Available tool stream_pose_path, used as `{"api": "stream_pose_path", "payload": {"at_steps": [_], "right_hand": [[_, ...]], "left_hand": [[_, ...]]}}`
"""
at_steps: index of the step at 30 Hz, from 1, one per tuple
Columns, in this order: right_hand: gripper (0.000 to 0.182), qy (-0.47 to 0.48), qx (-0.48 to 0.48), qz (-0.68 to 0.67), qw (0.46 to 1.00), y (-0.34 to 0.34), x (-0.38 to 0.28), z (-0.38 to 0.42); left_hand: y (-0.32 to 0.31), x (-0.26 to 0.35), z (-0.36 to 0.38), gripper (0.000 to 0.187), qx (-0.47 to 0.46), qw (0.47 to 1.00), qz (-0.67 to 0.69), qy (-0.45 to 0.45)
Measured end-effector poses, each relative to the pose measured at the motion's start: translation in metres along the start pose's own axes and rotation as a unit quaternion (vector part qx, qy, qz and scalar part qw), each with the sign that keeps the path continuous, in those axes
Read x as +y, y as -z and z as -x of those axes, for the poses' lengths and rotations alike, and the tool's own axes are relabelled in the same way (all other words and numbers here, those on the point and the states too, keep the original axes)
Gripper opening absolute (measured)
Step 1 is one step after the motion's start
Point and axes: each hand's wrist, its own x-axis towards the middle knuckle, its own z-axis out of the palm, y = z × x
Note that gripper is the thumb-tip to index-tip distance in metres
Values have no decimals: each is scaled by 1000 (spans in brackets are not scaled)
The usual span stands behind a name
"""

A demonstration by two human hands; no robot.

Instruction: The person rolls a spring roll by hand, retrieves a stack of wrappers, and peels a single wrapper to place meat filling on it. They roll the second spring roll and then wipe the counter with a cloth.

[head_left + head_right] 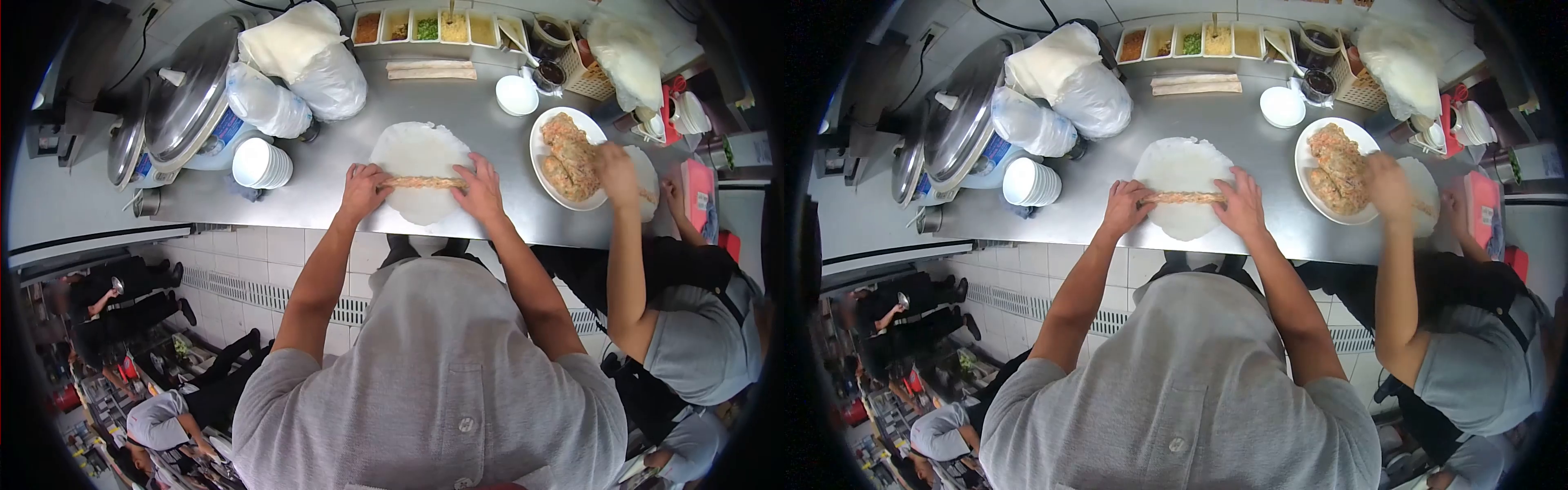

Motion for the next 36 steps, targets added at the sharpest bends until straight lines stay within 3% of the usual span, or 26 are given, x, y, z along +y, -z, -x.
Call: {"api": "stream_pose_path", "payload": {"at_steps": [3, 11, 13, 14, 16, 18, 25, 27, 29, 32, 36], "right_hand": [[49, 54, 18, 38, 998, -4, -2, -4], [39, -14, 67, -3, 998, 4, 3, 26], [30, 0, 106, 11, 994, 12, -1, 38], [30, -2, 106, 15, 994, 11, 2, 44], [28, 10, 20, 0, 1000, 8, 5, 57], [27, 48, 26, 3, 998, 6, -5, 60], [30, 48, -117, 4, 992, -1, -25, 51], [28, 60, -100, 6, 993, 1, -32, 48], [26, 67, -84, 8, 994, -1, -30, 47], [22, 82, -38, 26, 996, -11, -21, 42], [17, 95, 2, -3, 995, -3, -22, 27]], "left_hand": [[-3, -10, -1, 25, 14, 1000, 20, -18], [3, -17, 1, 32, 9, 998, 32, -54], [6, -4, 6, 35, 104, 993, 35, -40], [4, 0, 10, 35, 104, 993, 39, -43], [0, 11, 24, 38, 69, 990, 52, -111], [-9, 27, 34, 31, 20, 983, 49, -173], [-26, 37, 28, 11, 4, 983, 20, -181], [-24, 38, 24, 10, 5, 981, 8, -195], [-24, 43, 22, 12, 34, 989, 73, -127], [-15, 47, 16, 15, 12, 989, 102, -102], [-2, 49, 13, 20, 28, 986, 100, -129]]}}
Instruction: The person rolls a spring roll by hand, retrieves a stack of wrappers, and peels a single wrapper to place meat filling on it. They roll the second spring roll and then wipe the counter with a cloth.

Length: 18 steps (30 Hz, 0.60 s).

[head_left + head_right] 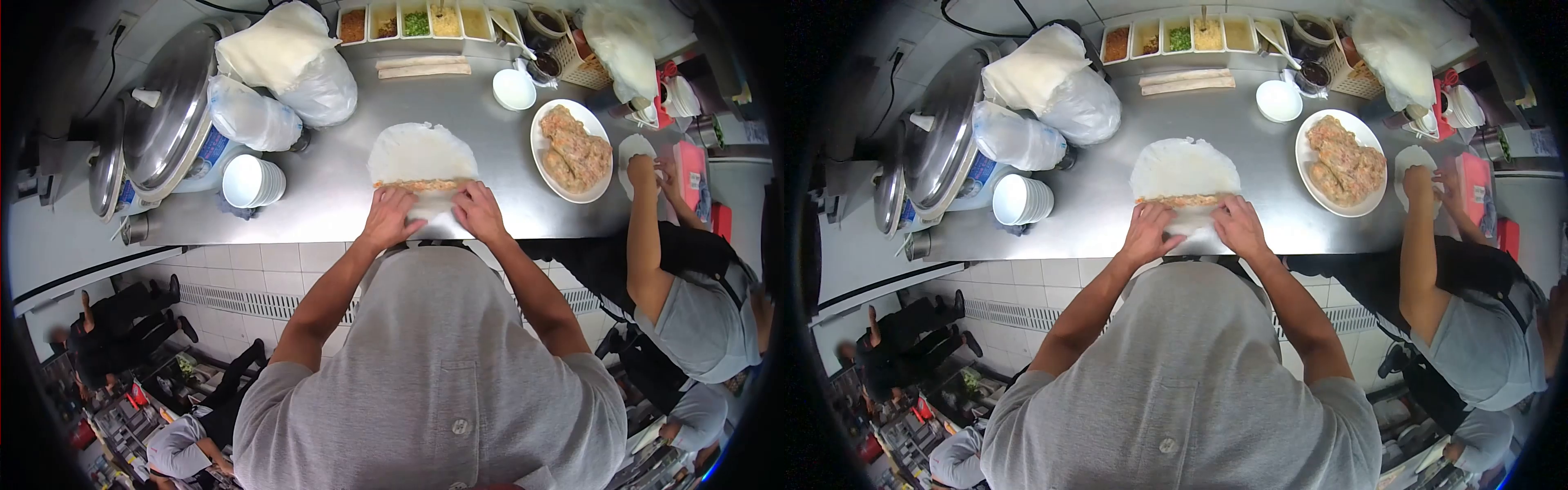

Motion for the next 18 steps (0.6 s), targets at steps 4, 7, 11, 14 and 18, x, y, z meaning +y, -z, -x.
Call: {"api": "stream_pose_path", "payload": {"at_steps": [4, 7, 11, 14, 18], "right_hand": [[13, 4, 18, -41, 999, 5, 7, -14], [11, -32, 38, -89, 995, 4, 11, -25], [10, -39, 63, -115, 991, -5, 21, -45], [11, -75, 40, -131, 988, -9, 33, -57], [11, -96, 2, -99, 990, -9, 41, -76]], "left_hand": [[1, -14, 4, 21, 3, 997, -70, -12], [3, -20, -6, 21, 20, 997, -65, 29], [3, -32, -27, 18, 68, 994, -42, 75], [-3, -40, -42, 14, 75, 990, -48, 105], [-11, -51, -58, 14, 94, 987, -63, 113]]}}
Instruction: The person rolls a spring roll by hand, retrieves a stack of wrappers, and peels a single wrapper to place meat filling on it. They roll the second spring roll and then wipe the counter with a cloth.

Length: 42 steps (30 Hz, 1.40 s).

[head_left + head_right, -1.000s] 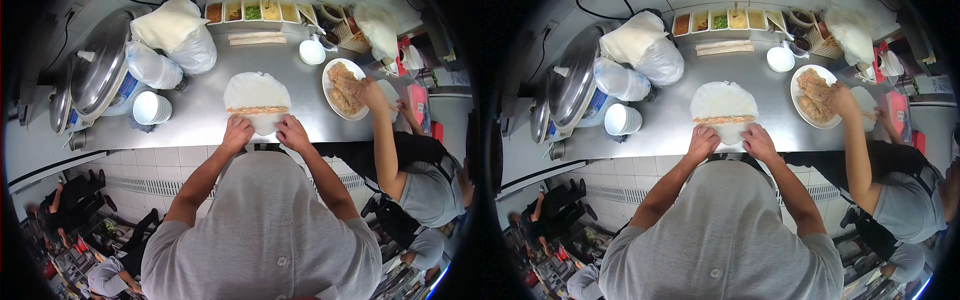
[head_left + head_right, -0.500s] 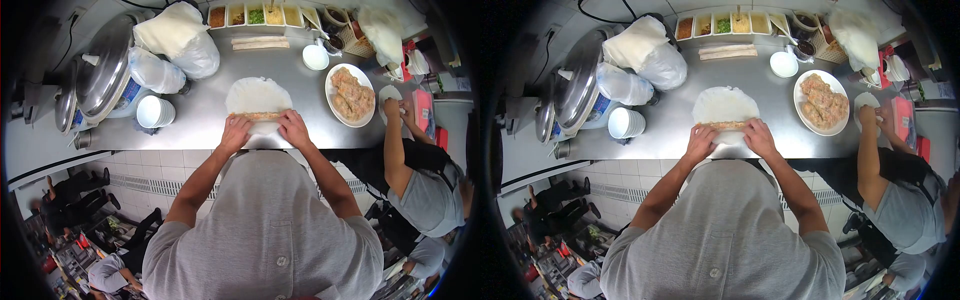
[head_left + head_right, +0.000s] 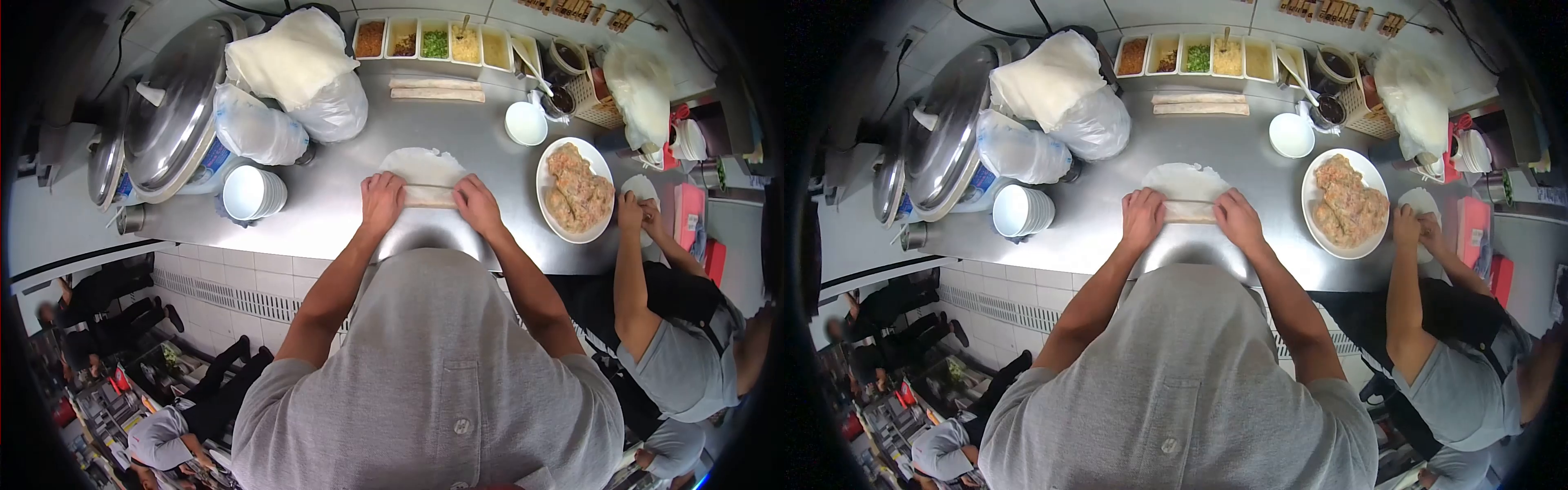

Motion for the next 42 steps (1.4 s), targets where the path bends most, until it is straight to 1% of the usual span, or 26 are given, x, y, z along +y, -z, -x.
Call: {"api": "stream_pose_path", "payload": {"at_steps": [1, 2, 3, 5, 6, 8, 9, 10, 12, 14, 16, 18, 20, 22, 23, 25, 29, 31, 34, 36, 37, 40, 42], "right_hand": [[10, 16, 10, 19, 1000, 0, 0, -2], [10, 13, 4, 18, 1000, -1, 0, -5], [10, 9, 3, 35, 999, 0, -1, -10], [10, 5, 0, 52, 999, -3, 1, -14], [10, 19, 9, 54, 998, -3, 2, -16], [10, 35, 14, 54, 998, -3, 5, -19], [13, 23, -6, 73, 997, -2, 4, -20], [15, 9, -26, 92, 995, -1, 3, -20], [16, 6, -20, 106, 994, 0, 2, -20], [17, 0, -13, 123, 992, 4, 2, -21], [17, -39, 36, 52, 997, 4, 4, -26], [16, -24, 45, 33, 998, -1, 15, -36], [16, -11, 56, 18, 998, 0, 23, -45], [15, -56, 10, -1, 998, 1, 25, -57], [15, -56, 10, -1, 998, 1, 26, -62], [19, -85, -45, 34, 995, 3, 28, -71], [20, -106, -52, 43, 992, -1, 32, -76], [21, -128, -40, 14, 991, -4, 36, -77], [23, -130, -39, -13, 991, -3, 43, -79], [24, -134, -53, 6, 990, -1, 42, -82], [24, -137, -69, 22, 988, 0, 41, -83], [24, -141, -70, 28, 987, -1, 42, -85], [24, -139, -56, 20, 988, -3, 45, -84]], "left_hand": [[-1, 2, -4, 16, 40, 999, -12, 6], [-2, 4, -4, 17, 78, 997, -25, 13], [-1, 5, -1, 17, 72, 997, -25, 19], [3, 8, 0, 23, 76, 995, -20, -54], [4, 12, 1, 23, 75, 996, -20, -53], [6, 24, 11, 28, -29, 989, 20, -146], [6, 27, 16, 34, -60, 988, 40, -137], [6, 28, 19, 34, -61, 988, 39, -134], [3, 29, 22, 42, -88, 987, 17, -132], [0, 29, 23, 43, -89, 987, 15, -133], [1, 29, 23, 44, -88, 987, 9, -133], [2, 30, 23, 41, -70, 986, 9, -154], [2, 30, 25, 42, -78, 985, 8, -155], [0, 29, 27, 43, -85, 984, 4, -155], [-1, 28, 31, 44, -86, 984, -3, -156], [1, 28, 35, 45, -84, 984, -12, -155], [2, 31, 36, 49, -93, 986, -3, -137], [0, 39, 30, 51, -91, 988, -3, -127], [-16, 50, 11, 50, -116, 983, 11, -144], [-29, 58, 2, 48, -155, 973, 28, -171], [-33, 60, 1, 48, -156, 972, 31, -173], [-42, 60, 2, 46, -176, 969, 30, -170], [-43, 56, 7, 45, -175, 966, 32, -190]]}}
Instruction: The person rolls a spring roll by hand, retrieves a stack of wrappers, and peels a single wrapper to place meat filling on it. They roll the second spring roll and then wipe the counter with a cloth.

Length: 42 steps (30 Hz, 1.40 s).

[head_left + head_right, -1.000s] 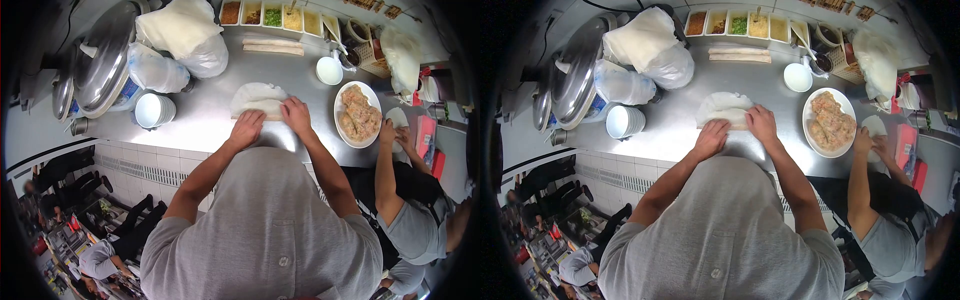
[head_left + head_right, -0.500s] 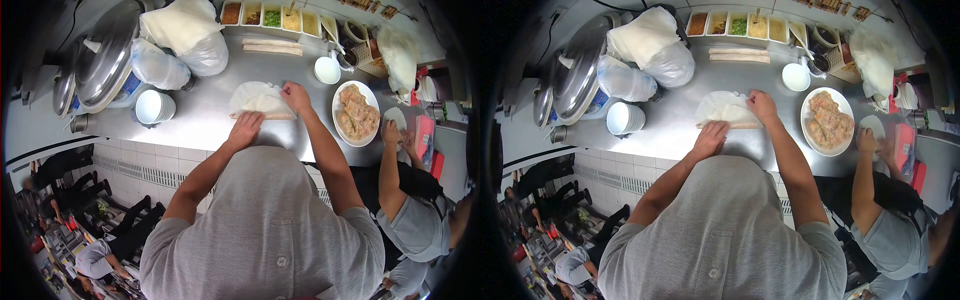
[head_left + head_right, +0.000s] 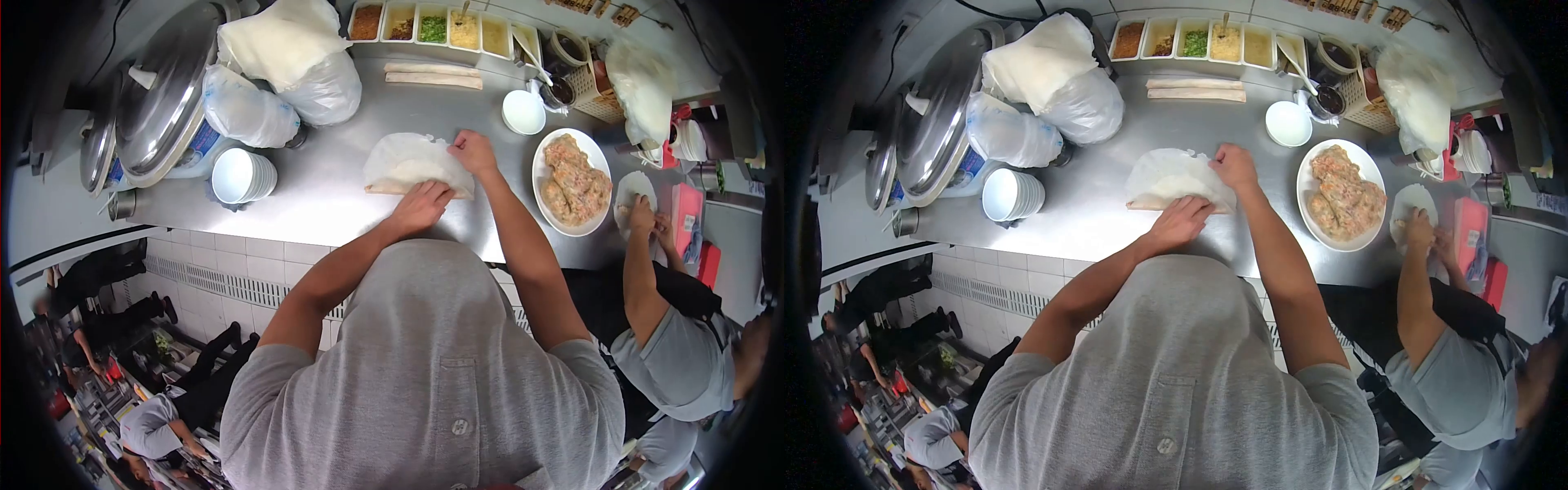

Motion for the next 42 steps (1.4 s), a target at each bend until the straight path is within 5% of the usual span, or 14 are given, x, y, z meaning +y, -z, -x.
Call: {"api": "stream_pose_path", "payload": {"at_steps": [20, 23, 26, 28, 31, 40, 42], "right_hand": [[22, -4, -9, -7, 1000, 8, -7, 11], [15, 44, 89, 9, 995, 11, -20, 12], [13, 155, 50, 33, 986, 10, -54, 12], [16, 186, -118, -41, 975, 1, -74, 9], [21, 256, -141, 50, 955, -26, -71, -2], [27, 182, -132, 118, 967, -23, -78, 7], [28, 181, -134, 121, 967, -25, -79, 8]], "left_hand": [[8, 13, 11, 45, 16, 999, 8, 41], [26, 2, 32, 37, 65, 993, -5, 101], [36, -13, 54, 27, 90, 986, -46, 135], [39, -17, 59, 30, 94, 985, -59, 130], [44, -21, 61, 30, 125, 982, -62, 124], [50, -27, 70, 28, 53, 989, -36, 135], [52, -30, 67, 28, 100, 986, -50, 126]]}}
